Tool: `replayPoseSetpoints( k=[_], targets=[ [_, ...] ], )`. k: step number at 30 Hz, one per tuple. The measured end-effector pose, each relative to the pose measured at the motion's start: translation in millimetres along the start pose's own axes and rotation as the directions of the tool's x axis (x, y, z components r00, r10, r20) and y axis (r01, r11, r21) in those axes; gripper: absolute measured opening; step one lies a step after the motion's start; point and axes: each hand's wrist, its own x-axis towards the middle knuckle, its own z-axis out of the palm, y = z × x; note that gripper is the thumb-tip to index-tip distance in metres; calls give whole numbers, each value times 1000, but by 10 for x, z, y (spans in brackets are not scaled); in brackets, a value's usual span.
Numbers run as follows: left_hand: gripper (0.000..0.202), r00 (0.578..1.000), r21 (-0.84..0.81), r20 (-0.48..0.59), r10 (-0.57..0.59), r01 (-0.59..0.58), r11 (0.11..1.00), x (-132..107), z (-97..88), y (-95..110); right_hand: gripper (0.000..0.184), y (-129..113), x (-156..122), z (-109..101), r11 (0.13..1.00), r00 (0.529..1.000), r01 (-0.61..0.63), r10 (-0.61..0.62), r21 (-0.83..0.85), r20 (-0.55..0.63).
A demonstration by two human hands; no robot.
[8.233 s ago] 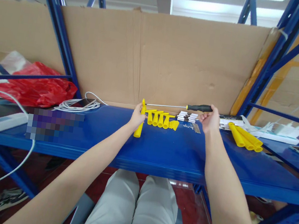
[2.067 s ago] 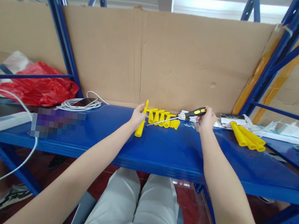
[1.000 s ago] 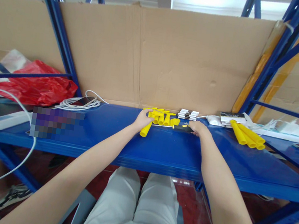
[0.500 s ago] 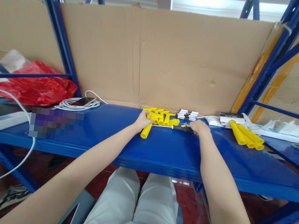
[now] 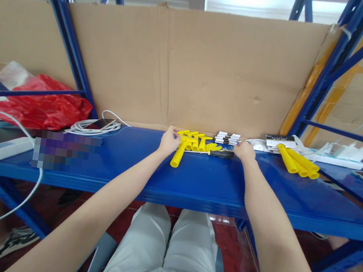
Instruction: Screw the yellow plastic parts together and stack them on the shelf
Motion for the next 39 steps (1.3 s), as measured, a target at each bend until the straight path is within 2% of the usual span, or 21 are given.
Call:
replayPoseSetpoints(
  k=[4, 9, 18, 22, 26, 28, 31, 35, 39],
  targets=[
    [25, 999, 78, 48, 2, -6, 997, -51, -35, 48, 42, -85, 83, -4, 999, 999, 1, 0, 45, -32],
    [24, 998, 82, 53, 21, -25, 996, -78, -29, 61, 46, -160, 312, 14, 998, 999, -25, 27, 60, -45],
    [24, 996, 46, 64, 69, -72, 996, -98, 6, 61, 54, -197, 683, 183, 998, 997, -45, 43, 33, 64],
    [23, 994, 31, 74, 86, -88, 996, -88, 10, 65, 46, -241, 686, 238, 993, 987, -118, 117, 3, 109],
    [24, 993, 22, 80, 90, -92, 996, -87, 8, 76, 48, -295, 565, 270, 978, 977, -209, 209, 12, 39],
    [23, 993, 16, 82, 87, -88, 996, -90, 5, 79, 52, -323, 499, 266, 979, 979, -202, 202, 41, -3],
    [23, 994, 14, 86, 73, -75, 997, -97, 1, 82, 52, -355, 460, 244, 978, 981, -192, 192, 84, 1],
    [22, 993, 14, 100, 66, -68, 998, -112, 4, 88, 47, -359, 550, 229, 949, 961, -273, 277, 156, -5],
    [22, 992, 7, 107, 69, -70, 998, -134, 12, 101, 49, -346, 678, 233, 939, 953, -287, 299, 188, -43]
  ],
)
